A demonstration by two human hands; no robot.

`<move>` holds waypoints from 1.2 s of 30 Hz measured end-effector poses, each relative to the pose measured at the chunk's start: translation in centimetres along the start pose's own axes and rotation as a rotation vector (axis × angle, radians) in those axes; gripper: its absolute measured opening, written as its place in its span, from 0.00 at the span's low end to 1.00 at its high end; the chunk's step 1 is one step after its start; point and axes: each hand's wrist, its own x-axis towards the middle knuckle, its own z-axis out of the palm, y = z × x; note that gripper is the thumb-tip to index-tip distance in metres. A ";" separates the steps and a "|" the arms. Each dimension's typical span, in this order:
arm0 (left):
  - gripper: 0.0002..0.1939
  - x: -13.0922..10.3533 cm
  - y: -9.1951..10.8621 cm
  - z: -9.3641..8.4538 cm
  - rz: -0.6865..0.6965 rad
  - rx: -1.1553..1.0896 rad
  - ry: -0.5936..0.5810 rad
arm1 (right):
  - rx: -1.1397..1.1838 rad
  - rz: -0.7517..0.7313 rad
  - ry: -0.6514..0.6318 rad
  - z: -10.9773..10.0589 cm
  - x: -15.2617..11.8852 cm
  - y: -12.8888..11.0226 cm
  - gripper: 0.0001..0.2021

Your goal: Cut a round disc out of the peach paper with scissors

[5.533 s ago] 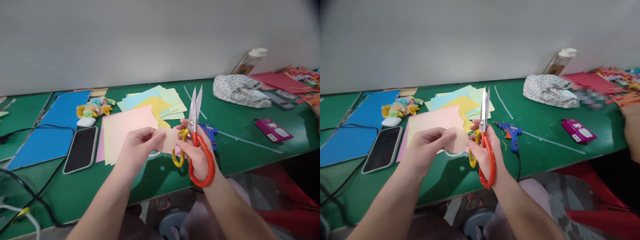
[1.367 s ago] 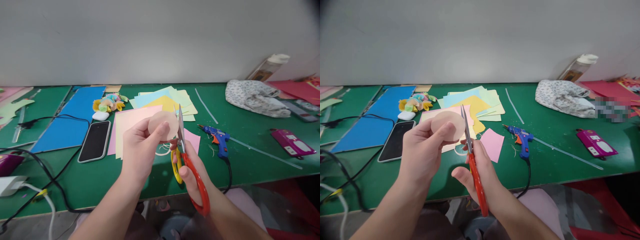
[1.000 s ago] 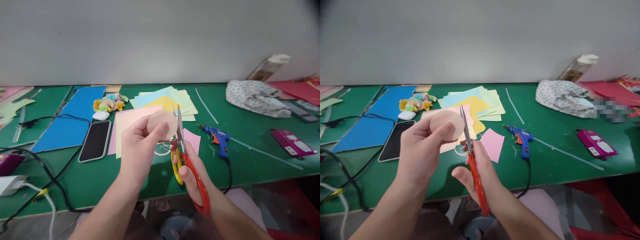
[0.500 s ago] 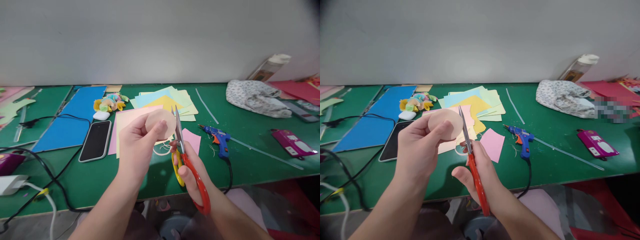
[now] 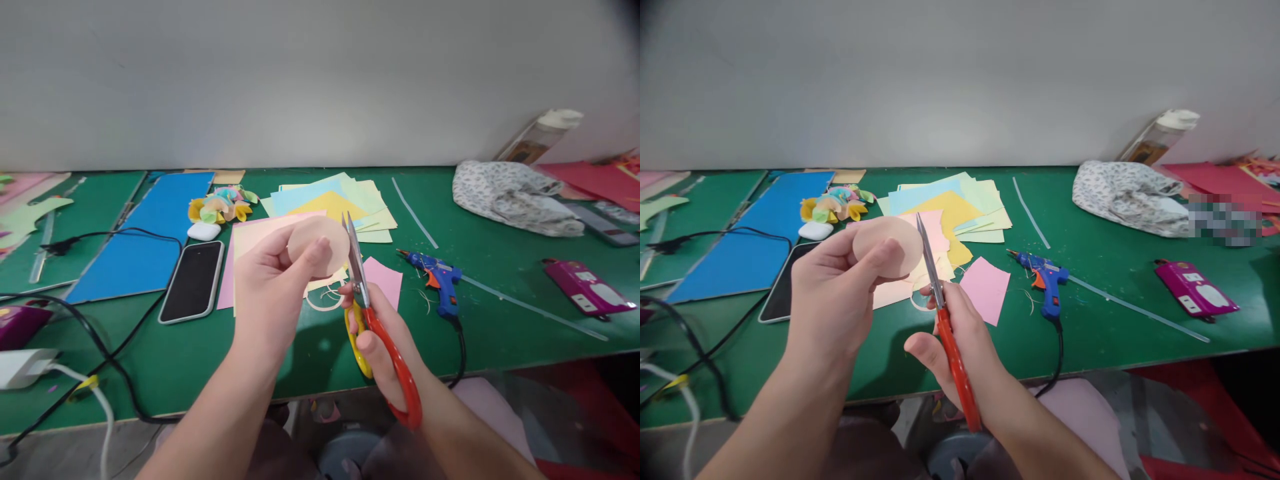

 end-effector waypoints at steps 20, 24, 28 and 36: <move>0.06 -0.6 1.0 1.3 -0.040 0.001 0.047 | 0.005 -0.025 0.002 -0.2 0.4 -0.3 0.49; 0.08 -0.6 0.9 1.2 -0.030 0.033 0.027 | -0.003 -0.039 0.008 -0.2 0.3 -0.3 0.47; 0.08 -0.6 1.0 1.2 -0.034 0.023 0.029 | 0.022 -0.036 0.007 -0.1 0.2 -0.1 0.47; 0.07 -0.6 1.2 1.4 -0.059 -0.001 0.059 | 0.017 -0.046 -0.001 -0.2 0.1 -0.2 0.44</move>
